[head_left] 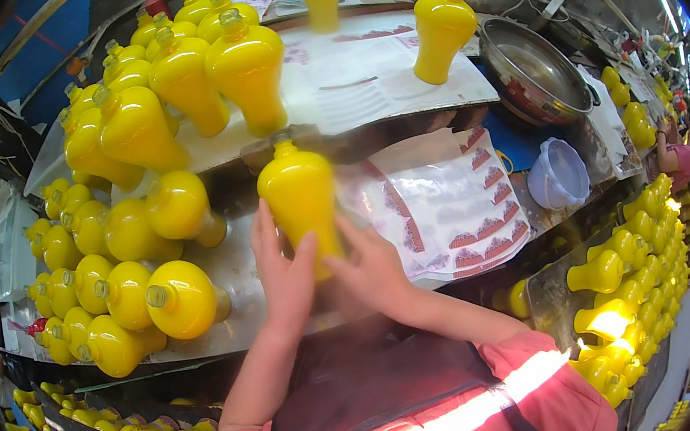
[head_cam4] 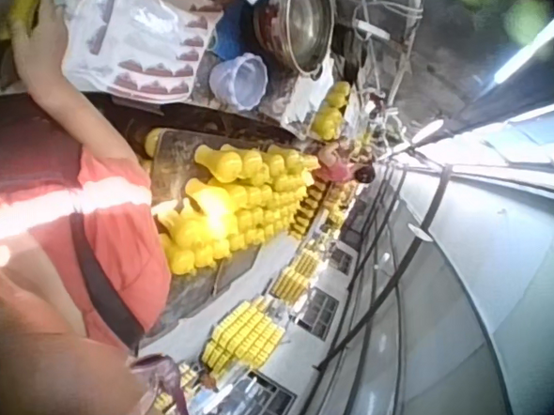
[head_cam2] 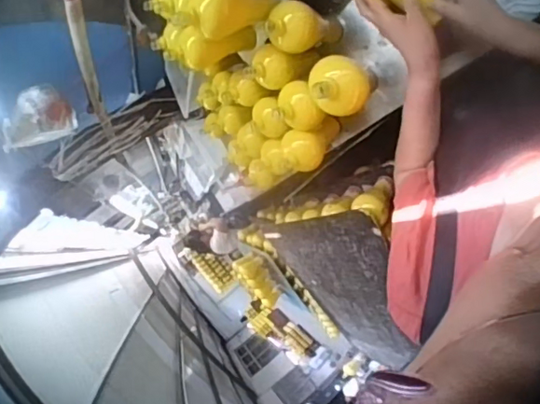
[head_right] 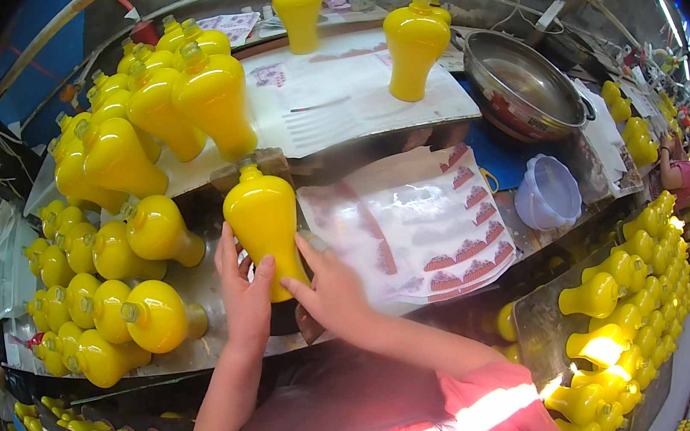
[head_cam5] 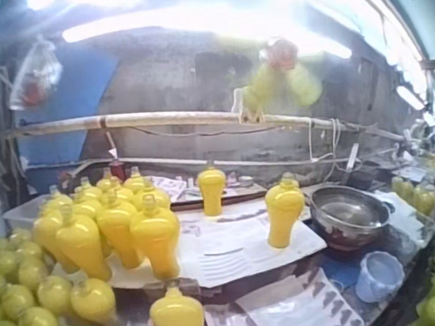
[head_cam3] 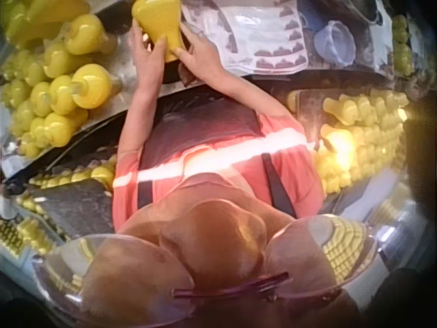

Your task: The person applies adhesive labels to yellow plastic bottles at a workbench. They peel labels from a sheet, wrap them around the bottle body, smooth them with fingers, and place the labeled bottles on a nearby tray. The process is repeated for multiple bottles.

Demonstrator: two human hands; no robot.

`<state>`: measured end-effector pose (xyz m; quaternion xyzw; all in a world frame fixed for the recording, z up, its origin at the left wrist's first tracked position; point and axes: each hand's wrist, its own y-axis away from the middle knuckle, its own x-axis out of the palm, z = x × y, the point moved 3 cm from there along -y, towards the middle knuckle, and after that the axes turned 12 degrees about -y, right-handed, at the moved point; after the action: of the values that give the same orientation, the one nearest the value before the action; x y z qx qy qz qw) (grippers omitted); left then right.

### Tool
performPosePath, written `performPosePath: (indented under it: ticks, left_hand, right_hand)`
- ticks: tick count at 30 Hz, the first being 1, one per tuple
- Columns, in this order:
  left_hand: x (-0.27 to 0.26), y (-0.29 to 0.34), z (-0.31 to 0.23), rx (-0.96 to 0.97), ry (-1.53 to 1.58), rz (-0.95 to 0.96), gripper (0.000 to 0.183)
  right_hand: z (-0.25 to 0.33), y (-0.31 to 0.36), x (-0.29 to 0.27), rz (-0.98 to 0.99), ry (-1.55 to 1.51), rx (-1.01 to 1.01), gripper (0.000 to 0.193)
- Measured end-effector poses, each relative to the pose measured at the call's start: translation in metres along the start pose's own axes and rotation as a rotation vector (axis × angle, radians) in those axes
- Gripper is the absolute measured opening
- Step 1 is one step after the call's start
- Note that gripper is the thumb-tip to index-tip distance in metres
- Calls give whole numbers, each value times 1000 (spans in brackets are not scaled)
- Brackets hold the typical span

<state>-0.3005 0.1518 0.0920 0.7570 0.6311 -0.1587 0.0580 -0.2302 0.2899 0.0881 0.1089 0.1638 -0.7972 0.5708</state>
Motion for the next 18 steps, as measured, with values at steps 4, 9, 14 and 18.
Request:
performPosePath:
  ticks: [4,9,14,18]
  left_hand:
    - [5,-5,12,34,103,60,80]
    - [8,-8,22,-189,440,203,64]
    - [6,-5,16,-252,561,187,56]
    - [7,-3,14,-199,561,162,64]
  right_hand:
    - [-9,-8,1,39,-299,173,67]
    - [-9,-8,1,39,-398,263,66]
    - [-1,-2,0,-19,-305,173,58]
    - [1,1,-1,-85,-142,52,53]
